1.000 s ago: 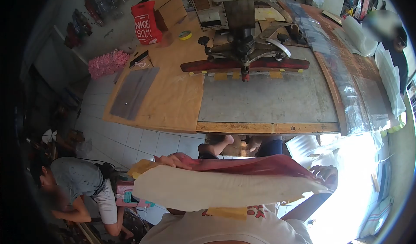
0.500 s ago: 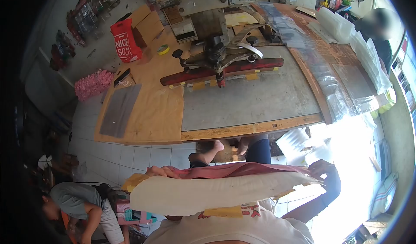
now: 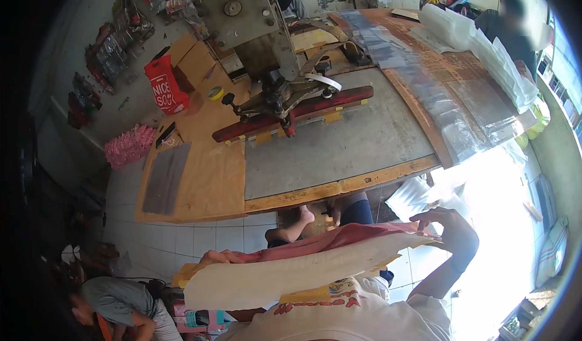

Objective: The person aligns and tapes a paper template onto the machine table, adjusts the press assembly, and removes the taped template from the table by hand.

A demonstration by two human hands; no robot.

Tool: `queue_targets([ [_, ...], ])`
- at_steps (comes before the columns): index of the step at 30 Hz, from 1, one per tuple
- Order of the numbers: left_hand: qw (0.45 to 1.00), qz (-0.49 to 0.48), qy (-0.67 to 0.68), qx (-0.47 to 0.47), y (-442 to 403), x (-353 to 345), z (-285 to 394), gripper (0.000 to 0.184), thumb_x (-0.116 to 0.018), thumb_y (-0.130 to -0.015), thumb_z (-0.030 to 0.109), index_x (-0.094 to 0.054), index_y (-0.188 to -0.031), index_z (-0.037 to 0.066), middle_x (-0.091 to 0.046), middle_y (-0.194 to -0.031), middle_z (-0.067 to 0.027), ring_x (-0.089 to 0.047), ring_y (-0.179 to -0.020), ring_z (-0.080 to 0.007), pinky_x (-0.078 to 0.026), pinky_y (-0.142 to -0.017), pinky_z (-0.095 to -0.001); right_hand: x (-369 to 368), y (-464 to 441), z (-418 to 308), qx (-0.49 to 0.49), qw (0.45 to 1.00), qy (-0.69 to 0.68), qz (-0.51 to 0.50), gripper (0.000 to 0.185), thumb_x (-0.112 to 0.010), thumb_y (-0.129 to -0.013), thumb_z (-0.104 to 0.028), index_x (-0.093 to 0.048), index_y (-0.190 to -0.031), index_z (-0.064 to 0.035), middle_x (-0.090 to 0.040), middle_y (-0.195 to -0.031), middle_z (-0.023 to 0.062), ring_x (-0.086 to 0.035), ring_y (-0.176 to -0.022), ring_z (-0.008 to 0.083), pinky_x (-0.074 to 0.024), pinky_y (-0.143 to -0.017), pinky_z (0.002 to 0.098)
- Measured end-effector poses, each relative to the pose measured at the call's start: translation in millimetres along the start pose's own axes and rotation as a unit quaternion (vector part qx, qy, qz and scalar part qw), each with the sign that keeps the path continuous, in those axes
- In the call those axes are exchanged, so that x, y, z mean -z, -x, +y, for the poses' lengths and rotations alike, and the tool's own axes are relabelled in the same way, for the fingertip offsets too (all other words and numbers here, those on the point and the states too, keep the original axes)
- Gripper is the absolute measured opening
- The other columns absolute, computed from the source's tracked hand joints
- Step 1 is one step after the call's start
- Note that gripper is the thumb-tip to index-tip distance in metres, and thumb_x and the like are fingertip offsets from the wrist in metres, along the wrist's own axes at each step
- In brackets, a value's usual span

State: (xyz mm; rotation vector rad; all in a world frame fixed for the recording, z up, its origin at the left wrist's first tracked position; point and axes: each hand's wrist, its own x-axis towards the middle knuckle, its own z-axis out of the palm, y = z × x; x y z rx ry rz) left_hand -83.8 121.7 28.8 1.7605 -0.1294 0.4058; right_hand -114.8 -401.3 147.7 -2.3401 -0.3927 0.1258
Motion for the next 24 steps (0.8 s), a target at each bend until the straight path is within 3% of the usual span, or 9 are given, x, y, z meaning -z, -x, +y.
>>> queue_targets([
  [2,1.0,0.005,-0.006,0.002,2.3,0.7,2.9,0.038,-0.06,-0.095,0.037,-0.055,-0.094,-0.001,-0.064,-0.085,-0.019,-0.063,-0.07,-0.028,-0.054,-0.069,-0.0383,-5.8,-2.5,-10.7,0.004,0.999,0.01,0.034,0.034,-0.08,-0.074,-0.007,-0.07,-0.107,-0.0041,-0.071,-0.105,0.0132,-0.07,-0.09,0.0244,-0.055,-0.077,0.0322],
  [3,1.0,0.01,-0.013,0.001,2.4,0.3,2.7,0.038,-0.06,-0.095,0.037,-0.055,-0.094,-0.001,-0.064,-0.084,-0.0189,-0.063,-0.07,-0.0279,-0.054,-0.069,-0.0382,-14.6,-10.6,4.0,0.053,0.996,-0.074,0.022,0.039,-0.08,-0.078,-0.013,-0.069,-0.114,-0.006,-0.072,-0.103,0.012,-0.07,-0.09,0.0268,-0.0545,-0.077,0.0343],
  [7,1.0,0.016,-0.026,0.004,6.8,-0.7,3.6,0.038,-0.06,-0.095,0.037,-0.055,-0.094,0.0,-0.064,-0.083,-0.0183,-0.062,-0.068,-0.0276,-0.054,-0.069,-0.0378,-23.2,-22.0,16.1,-0.077,0.985,-0.143,-0.056,0.038,-0.076,-0.081,-0.011,-0.069,-0.118,-0.0069,-0.072,-0.109,0.014,-0.071,-0.095,0.0288,-0.0552,-0.08,0.034],
  [14,0.998,0.03,-0.062,-0.003,7.7,14.7,5.5,0.037,-0.061,-0.095,0.036,-0.056,-0.093,0.0,-0.064,-0.08,-0.0173,-0.062,-0.066,-0.0272,-0.053,-0.068,-0.0372,-16.1,-36.4,-1.4,0.038,0.999,-0.028,0.0,0.019,-0.079,-0.08,-0.008,-0.071,-0.097,-0.0031,-0.073,-0.096,0.0078,-0.07,-0.082,0.0213,-0.0548,-0.073,0.0309],
  [15,0.997,0.028,-0.073,-0.005,7.7,21.1,3.9,0.037,-0.061,-0.095,0.036,-0.056,-0.093,0.0,-0.064,-0.08,-0.0171,-0.062,-0.066,-0.0271,-0.053,-0.068,-0.0371,-16.5,-41.5,-16.9,-0.005,1.0,-0.01,0.018,0.012,-0.075,-0.08,-0.001,-0.072,-0.09,-0.0034,-0.074,-0.09,0.0086,-0.071,-0.076,0.0241,-0.0551,-0.066,0.0312],
  [18,0.991,0.021,-0.131,0.0,5.7,40.7,3.9,0.036,-0.061,-0.095,0.036,-0.056,-0.093,0.0,-0.064,-0.079,-0.0167,-0.062,-0.065,-0.0269,-0.053,-0.068,-0.0368,-13.6,-44.7,-22.7,-0.049,0.999,0.0,-0.007,0.016,-0.077,-0.077,0.001,-0.071,-0.092,-0.0016,-0.073,-0.088,0.0086,-0.071,-0.076,0.022,-0.0548,-0.066,0.0306],
  [21,0.982,0.013,-0.184,0.04,-4.7,54.2,13.4,0.034,-0.061,-0.096,0.033,-0.056,-0.094,-0.001,-0.063,-0.078,-0.0153,-0.061,-0.064,-0.0273,-0.053,-0.069,-0.0375,-14.2,-55.6,-11.5,0.029,0.997,0.066,0.004,0.016,-0.077,-0.078,0.001,-0.07,-0.092,0.0001,-0.072,-0.084,0.0101,-0.07,-0.074,0.0226,-0.054,-0.066,0.0313],
  [22,0.997,-0.012,-0.079,0.0,-13.6,54.7,22.5,0.033,-0.062,-0.096,0.031,-0.056,-0.091,-0.001,-0.062,-0.076,-0.0147,-0.06,-0.062,-0.028,-0.052,-0.065,-0.0389,-13.8,-62.4,-16.3,0.057,0.995,0.086,0.005,0.015,-0.077,-0.078,0.001,-0.07,-0.091,0.0002,-0.072,-0.084,0.0102,-0.07,-0.073,0.0228,-0.0538,-0.066,0.0313],
  [24,0.986,-0.062,0.13,-0.088,-26.8,59.7,46.6,0.03,-0.063,-0.096,0.025,-0.057,-0.087,-0.003,-0.06,-0.074,-0.0137,-0.059,-0.057,-0.0294,-0.052,-0.059,-0.0418,-13.5,-67.4,-24.0,0.01,0.997,0.076,0.007,0.017,-0.079,-0.076,0.001,-0.071,-0.092,-0.0005,-0.072,-0.085,0.01,-0.069,-0.073,0.0235,-0.0536,-0.065,0.0316],
])
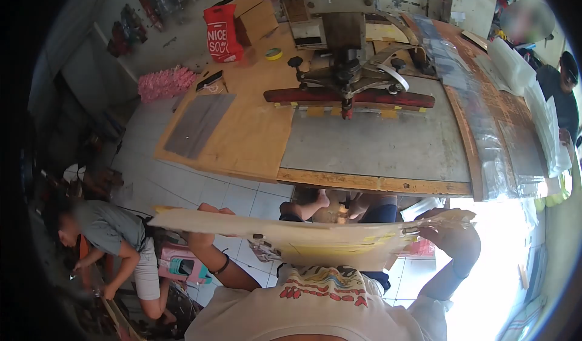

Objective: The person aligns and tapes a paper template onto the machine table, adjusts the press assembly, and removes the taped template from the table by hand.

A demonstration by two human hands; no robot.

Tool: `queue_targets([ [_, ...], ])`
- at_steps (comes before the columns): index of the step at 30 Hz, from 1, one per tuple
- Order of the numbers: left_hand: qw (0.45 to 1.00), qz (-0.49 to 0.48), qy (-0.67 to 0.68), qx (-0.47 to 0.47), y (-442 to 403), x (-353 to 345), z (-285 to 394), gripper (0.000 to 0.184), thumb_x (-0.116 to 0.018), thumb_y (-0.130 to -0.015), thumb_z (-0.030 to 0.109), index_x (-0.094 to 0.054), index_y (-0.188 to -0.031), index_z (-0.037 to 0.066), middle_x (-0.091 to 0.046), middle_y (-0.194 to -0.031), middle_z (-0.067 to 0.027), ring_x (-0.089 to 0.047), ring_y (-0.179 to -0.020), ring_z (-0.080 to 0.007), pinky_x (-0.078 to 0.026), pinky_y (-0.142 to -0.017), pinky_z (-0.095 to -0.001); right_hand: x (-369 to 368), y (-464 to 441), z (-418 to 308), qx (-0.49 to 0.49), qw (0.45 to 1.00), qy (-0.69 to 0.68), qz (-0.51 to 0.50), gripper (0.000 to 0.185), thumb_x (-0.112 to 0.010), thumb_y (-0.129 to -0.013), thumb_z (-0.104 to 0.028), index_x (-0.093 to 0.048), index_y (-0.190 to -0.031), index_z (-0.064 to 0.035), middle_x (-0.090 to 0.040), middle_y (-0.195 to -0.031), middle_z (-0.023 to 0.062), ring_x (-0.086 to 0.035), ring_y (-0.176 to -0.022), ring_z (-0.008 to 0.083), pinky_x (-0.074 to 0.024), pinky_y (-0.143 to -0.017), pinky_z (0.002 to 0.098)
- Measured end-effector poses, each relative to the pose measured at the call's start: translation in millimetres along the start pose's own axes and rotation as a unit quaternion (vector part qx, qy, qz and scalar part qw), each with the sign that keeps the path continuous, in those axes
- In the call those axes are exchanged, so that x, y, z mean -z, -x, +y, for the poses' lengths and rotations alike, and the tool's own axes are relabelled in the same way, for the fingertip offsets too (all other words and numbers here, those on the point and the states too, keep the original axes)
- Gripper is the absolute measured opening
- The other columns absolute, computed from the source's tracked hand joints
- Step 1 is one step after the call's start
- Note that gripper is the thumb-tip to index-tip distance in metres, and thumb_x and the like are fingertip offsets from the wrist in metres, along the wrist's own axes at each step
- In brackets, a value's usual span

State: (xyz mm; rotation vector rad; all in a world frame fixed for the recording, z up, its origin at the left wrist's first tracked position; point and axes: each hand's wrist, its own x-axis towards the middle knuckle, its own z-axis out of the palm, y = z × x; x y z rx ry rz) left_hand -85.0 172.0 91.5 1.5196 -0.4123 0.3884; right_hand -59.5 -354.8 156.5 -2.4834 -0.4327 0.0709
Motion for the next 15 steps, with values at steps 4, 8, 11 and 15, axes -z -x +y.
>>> queue_targets([
  [4,0.999,-0.015,0.048,0.001,8.4,22.6,21.4,0.025,-0.066,-0.095,0.022,-0.057,-0.089,-0.002,-0.056,-0.073,-0.0093,-0.056,-0.06,-0.0229,-0.052,-0.066,-0.0394,-0.6,-16.7,-11.4,0.073,0.996,-0.052,-0.018,0.024,-0.08,-0.074,0.0,-0.073,-0.097,0.0009,-0.073,-0.088,0.0124,-0.069,-0.075,0.0253,-0.0537,-0.064,0.0321],
  [8,0.998,0.062,-0.005,0.017,47.3,60.9,11.2,0.024,-0.065,-0.095,0.019,-0.056,-0.101,-0.002,-0.058,-0.085,-0.01,-0.058,-0.072,-0.0216,-0.052,-0.072,-0.0374,13.0,-74.7,-53.6,0.3,0.934,-0.101,-0.168,0.034,-0.078,-0.078,-0.008,-0.071,-0.109,0.0054,-0.072,-0.097,0.0181,-0.07,-0.081,0.0284,-0.0542,-0.066,0.033],
  [11,0.989,0.126,-0.061,0.041,79.8,100.7,9.2,0.026,-0.065,-0.095,0.016,-0.054,-0.109,-0.003,-0.06,-0.094,-0.0104,-0.059,-0.08,-0.0206,-0.052,-0.076,-0.036,-5.6,-100.1,-69.1,0.353,0.899,-0.139,-0.219,0.038,-0.077,-0.08,-0.01,-0.069,-0.114,0.0044,-0.071,-0.099,0.0183,-0.069,-0.083,0.0295,-0.0546,-0.069,0.0343],
  [15,0.972,0.177,-0.148,0.048,92.1,160.4,14.8,0.032,-0.064,-0.095,0.013,-0.052,-0.12,-0.003,-0.062,-0.106,-0.0111,-0.061,-0.092,-0.0193,-0.051,-0.082,-0.034,-0.6,-152.7,-122.0,0.329,0.874,-0.105,-0.342,0.04,-0.075,-0.085,-0.016,-0.067,-0.122,-0.0013,-0.069,-0.099,0.0165,-0.067,-0.087,0.0326,-0.0546,-0.075,0.038],
])
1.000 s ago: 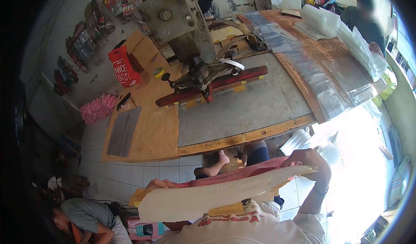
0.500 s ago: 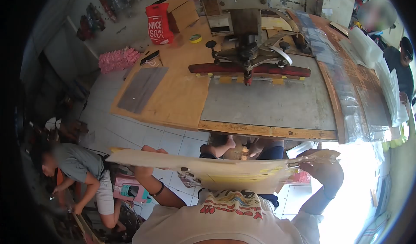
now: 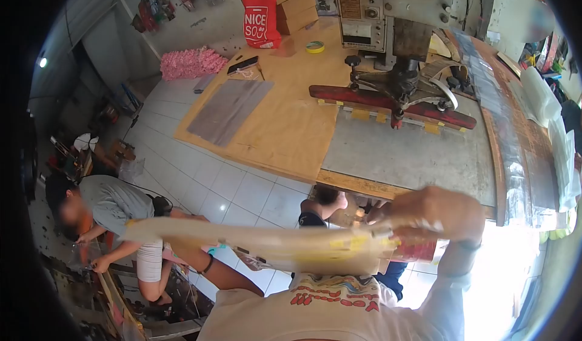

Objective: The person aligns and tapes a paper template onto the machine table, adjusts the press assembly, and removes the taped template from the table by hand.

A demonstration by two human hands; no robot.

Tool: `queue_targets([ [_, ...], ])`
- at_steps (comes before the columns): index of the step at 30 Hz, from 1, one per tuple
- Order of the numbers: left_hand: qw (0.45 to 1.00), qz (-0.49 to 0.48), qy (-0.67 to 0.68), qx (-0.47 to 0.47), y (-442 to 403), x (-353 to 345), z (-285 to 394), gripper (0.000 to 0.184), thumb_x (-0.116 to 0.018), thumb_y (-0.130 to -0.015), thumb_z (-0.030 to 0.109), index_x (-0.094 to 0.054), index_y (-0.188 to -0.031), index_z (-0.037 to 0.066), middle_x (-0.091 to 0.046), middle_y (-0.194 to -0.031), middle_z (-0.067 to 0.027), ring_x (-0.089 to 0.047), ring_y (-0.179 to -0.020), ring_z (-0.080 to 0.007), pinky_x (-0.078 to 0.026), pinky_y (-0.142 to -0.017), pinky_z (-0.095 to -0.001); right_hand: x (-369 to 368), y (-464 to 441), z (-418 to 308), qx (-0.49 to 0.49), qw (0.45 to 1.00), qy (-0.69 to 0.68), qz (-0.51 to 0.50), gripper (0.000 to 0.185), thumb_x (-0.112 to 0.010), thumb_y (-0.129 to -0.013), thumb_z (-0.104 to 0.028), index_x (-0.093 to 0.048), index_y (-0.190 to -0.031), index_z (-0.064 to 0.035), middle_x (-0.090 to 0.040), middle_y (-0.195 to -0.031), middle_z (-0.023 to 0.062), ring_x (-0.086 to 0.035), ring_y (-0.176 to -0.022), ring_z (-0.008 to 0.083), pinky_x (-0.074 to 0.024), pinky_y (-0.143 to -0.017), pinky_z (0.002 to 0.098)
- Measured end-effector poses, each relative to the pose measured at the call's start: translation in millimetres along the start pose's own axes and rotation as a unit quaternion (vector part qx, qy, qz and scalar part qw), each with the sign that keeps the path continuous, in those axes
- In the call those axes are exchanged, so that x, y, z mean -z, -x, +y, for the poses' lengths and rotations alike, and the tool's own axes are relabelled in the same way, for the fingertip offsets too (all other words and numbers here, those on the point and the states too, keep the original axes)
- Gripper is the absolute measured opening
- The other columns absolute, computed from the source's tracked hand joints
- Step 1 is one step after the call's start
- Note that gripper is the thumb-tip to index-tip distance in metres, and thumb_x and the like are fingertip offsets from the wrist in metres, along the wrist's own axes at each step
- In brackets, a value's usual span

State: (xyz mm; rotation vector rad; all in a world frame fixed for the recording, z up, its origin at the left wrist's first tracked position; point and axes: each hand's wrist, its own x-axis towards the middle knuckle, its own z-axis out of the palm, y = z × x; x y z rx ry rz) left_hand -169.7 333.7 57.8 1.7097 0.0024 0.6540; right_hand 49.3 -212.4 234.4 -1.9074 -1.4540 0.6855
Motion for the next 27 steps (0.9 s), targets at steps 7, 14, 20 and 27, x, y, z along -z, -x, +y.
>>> queue_targets([
  [7,0.998,0.035,0.035,0.036,-193.9,15.6,44.3,0.043,-0.057,-0.101,0.013,-0.044,-0.14,-0.003,-0.061,-0.127,-0.0077,-0.058,-0.114,-0.0152,-0.047,-0.098,-0.0299,98.9,-152.2,4.8,-0.129,0.95,0.269,0.092,0.041,-0.076,-0.084,-0.035,-0.067,-0.104,-0.0002,-0.066,-0.083,0.0188,-0.062,-0.07,0.0301,-0.0485,-0.062,0.0373],
  [14,0.969,0.138,-0.063,-0.195,-300.5,75.0,161.7,0.04,-0.056,-0.103,0.02,-0.045,-0.136,0.0,-0.061,-0.122,-0.0086,-0.057,-0.107,-0.0116,-0.046,-0.093,-0.0285,165.3,-249.7,-48.9,0.096,0.761,0.331,0.549,0.029,-0.069,-0.088,-0.024,-0.061,-0.092,0.0039,-0.067,-0.089,0.0254,-0.066,-0.082,0.0445,-0.0537,-0.068,0.0501],
  [20,0.939,0.068,-0.254,-0.223,-234.2,105.3,127.8,0.034,-0.064,-0.097,0.024,-0.059,-0.116,-0.003,-0.065,-0.117,-0.0136,-0.058,-0.112,-0.0162,-0.045,-0.097,-0.0326,116.5,-256.9,19.2,0.2,0.723,0.312,0.583,0.019,-0.072,-0.079,-0.02,-0.074,-0.097,-0.0129,-0.063,-0.09,0.0071,-0.063,-0.089,0.0303,-0.0531,-0.076,0.0418],
  [27,0.956,-0.012,-0.284,-0.07,-189.3,115.1,-82.2,0.019,-0.07,-0.079,0.0,-0.071,-0.098,0.002,-0.07,-0.109,-0.0123,-0.063,-0.107,-0.022,-0.051,-0.094,-0.0387,-11.3,-297.2,180.6,0.061,0.832,0.388,0.392,0.024,-0.071,-0.072,-0.017,-0.076,-0.095,-0.0181,-0.064,-0.108,0.0012,-0.056,-0.111,0.024,-0.045,-0.098,0.0378],
])
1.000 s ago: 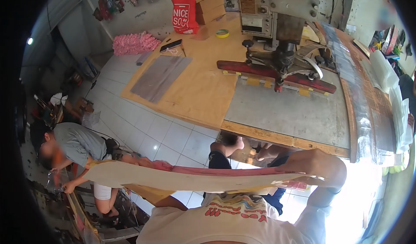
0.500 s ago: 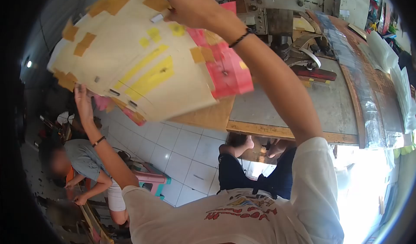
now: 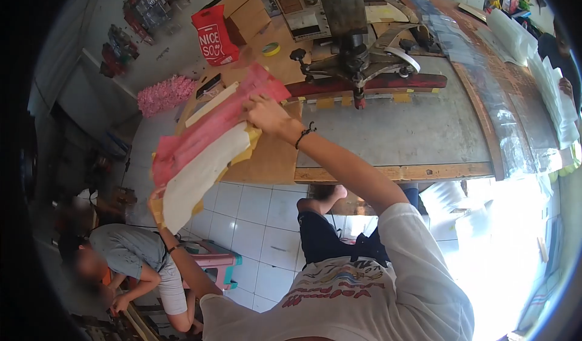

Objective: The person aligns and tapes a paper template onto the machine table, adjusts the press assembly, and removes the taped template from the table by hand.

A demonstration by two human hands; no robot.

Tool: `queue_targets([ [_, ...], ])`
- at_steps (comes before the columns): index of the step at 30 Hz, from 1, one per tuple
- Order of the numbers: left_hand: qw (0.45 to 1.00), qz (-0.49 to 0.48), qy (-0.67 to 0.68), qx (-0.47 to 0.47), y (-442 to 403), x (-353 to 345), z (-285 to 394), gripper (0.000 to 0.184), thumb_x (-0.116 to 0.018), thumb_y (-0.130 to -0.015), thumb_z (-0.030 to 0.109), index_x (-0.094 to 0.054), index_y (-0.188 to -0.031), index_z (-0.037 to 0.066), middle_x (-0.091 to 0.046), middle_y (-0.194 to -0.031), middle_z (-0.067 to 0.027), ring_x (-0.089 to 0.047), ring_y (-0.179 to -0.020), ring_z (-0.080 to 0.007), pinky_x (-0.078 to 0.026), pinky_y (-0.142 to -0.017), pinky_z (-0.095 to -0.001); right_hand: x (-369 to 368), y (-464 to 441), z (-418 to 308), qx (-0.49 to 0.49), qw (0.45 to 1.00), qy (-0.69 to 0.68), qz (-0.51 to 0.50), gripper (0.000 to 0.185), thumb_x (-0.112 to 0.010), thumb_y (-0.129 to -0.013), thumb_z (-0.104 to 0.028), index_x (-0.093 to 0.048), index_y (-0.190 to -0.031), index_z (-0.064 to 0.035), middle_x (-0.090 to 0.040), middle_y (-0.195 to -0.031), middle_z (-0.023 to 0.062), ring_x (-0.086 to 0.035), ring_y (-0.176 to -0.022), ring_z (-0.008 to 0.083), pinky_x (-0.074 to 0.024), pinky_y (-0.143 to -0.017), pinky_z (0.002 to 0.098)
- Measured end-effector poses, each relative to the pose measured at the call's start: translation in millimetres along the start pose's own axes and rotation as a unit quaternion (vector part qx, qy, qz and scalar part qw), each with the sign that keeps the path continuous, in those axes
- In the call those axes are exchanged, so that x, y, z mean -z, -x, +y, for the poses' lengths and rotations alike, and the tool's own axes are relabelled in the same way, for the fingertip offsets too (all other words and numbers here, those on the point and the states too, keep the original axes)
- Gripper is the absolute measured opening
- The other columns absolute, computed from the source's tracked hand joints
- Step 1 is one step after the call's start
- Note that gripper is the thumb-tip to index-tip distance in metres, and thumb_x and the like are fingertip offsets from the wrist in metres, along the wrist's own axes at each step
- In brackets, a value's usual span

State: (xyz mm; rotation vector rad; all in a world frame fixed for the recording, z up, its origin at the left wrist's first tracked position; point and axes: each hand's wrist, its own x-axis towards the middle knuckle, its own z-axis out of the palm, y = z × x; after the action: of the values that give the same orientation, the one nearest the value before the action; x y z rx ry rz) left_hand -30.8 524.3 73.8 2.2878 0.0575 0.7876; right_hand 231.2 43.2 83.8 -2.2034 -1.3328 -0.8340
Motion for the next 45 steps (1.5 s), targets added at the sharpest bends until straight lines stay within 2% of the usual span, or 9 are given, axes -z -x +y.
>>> queue_targets([
  [2,0.987,0.034,-0.151,-0.035,21.7,-40.5,-15.4,0.021,-0.068,-0.078,-0.004,-0.072,-0.097,0.003,-0.069,-0.108,-0.0112,-0.064,-0.103,-0.0221,-0.051,-0.094,-0.0378,-22.8,24.2,0.8,-0.001,0.995,0.032,-0.091,0.021,-0.071,-0.073,-0.018,-0.076,-0.093,-0.0161,-0.065,-0.11,0.0019,-0.056,-0.112,0.0241,-0.0447,-0.098,0.0391],
  [6,0.993,0.087,-0.071,0.04,39.7,-82.9,-10.1,0.022,-0.064,-0.083,-0.006,-0.072,-0.101,0.004,-0.069,-0.108,-0.0113,-0.065,-0.101,-0.0213,-0.052,-0.091,-0.0343,-8.8,54.5,-4.0,-0.027,0.985,-0.007,-0.168,0.03,-0.069,-0.074,-0.021,-0.074,-0.104,-0.0169,-0.066,-0.11,0.0023,-0.058,-0.112,0.0235,-0.0451,-0.098,0.0364],
  [11,0.967,0.124,0.18,0.133,52.2,-82.2,-75.4,0.022,-0.057,-0.09,-0.002,-0.07,-0.108,0.0,-0.068,-0.108,-0.0105,-0.066,-0.096,-0.0198,-0.055,-0.085,-0.0327,25.2,114.6,0.0,-0.029,0.987,-0.119,-0.108,0.028,-0.066,-0.082,-0.017,-0.072,-0.109,-0.0135,-0.066,-0.121,0.0065,-0.058,-0.118,0.0264,-0.045,-0.102,0.0385],
  [17,0.964,0.145,0.101,0.2,49.7,-71.6,-82.2,0.025,-0.058,-0.096,0.005,-0.064,-0.118,-0.004,-0.068,-0.111,-0.0145,-0.068,-0.096,-0.023,-0.057,-0.086,-0.0331,59.5,140.0,3.0,-0.06,0.978,-0.176,-0.095,0.026,-0.063,-0.085,-0.01,-0.071,-0.11,-0.0088,-0.065,-0.126,0.0096,-0.057,-0.119,0.0286,-0.045,-0.104,0.0399],
  [20,0.936,0.166,0.275,0.141,26.8,-50.3,-83.9,0.026,-0.056,-0.09,-0.002,-0.069,-0.112,-0.004,-0.07,-0.109,-0.0133,-0.068,-0.089,-0.0212,-0.057,-0.085,-0.0326,58.9,136.3,2.2,-0.062,0.977,-0.176,-0.099,0.025,-0.063,-0.086,-0.009,-0.072,-0.109,-0.0083,-0.065,-0.126,0.0097,-0.058,-0.118,0.0291,-0.0455,-0.103,0.0399],
  [32,0.923,0.167,-0.263,0.228,-50.8,-3.0,-108.7,0.027,-0.064,-0.092,0.013,-0.072,-0.118,0.013,-0.073,-0.105,-0.0125,-0.069,-0.093,-0.0293,-0.053,-0.084,-0.0378,55.7,140.1,-4.3,-0.08,0.981,-0.144,-0.098,0.023,-0.063,-0.089,-0.012,-0.068,-0.111,-0.0072,-0.063,-0.128,0.011,-0.058,-0.119,0.0293,-0.0456,-0.104,0.0396],
  [36,0.923,0.135,-0.357,0.054,-66.1,-81.5,41.4,0.028,-0.057,-0.093,0.007,-0.068,-0.12,0.006,-0.069,-0.107,-0.0156,-0.065,-0.104,-0.0291,-0.05,-0.089,-0.0365,57.2,138.8,-17.7,-0.099,0.983,-0.102,-0.112,0.028,-0.06,-0.093,-0.017,-0.064,-0.119,-0.007,-0.059,-0.134,0.0133,-0.054,-0.124,0.0307,-0.0419,-0.108,0.0411],
  [40,0.99,-0.046,-0.127,-0.041,-49.8,-177.7,151.0,0.033,-0.064,-0.093,0.014,-0.064,-0.125,0.007,-0.061,-0.123,-0.0161,-0.057,-0.119,-0.033,-0.045,-0.1,-0.043,68.8,157.5,-43.6,-0.131,0.985,-0.047,-0.101,0.034,-0.057,-0.096,-0.024,-0.06,-0.126,-0.0093,-0.055,-0.139,0.0148,-0.048,-0.132,0.0313,-0.0341,-0.114,0.0448],
  [45,0.958,-0.244,-0.061,-0.136,6.3,-273.1,269.4,0.046,-0.069,-0.091,0.024,-0.06,-0.133,0.007,-0.05,-0.144,-0.0149,-0.047,-0.13,-0.0358,-0.034,-0.111,-0.0466,130.0,195.6,-67.7,-0.218,0.97,-0.001,-0.109,0.037,-0.06,-0.094,-0.027,-0.06,-0.128,-0.012,-0.053,-0.142,0.0136,-0.047,-0.133,0.0299,-0.0312,-0.116,0.0465],
])
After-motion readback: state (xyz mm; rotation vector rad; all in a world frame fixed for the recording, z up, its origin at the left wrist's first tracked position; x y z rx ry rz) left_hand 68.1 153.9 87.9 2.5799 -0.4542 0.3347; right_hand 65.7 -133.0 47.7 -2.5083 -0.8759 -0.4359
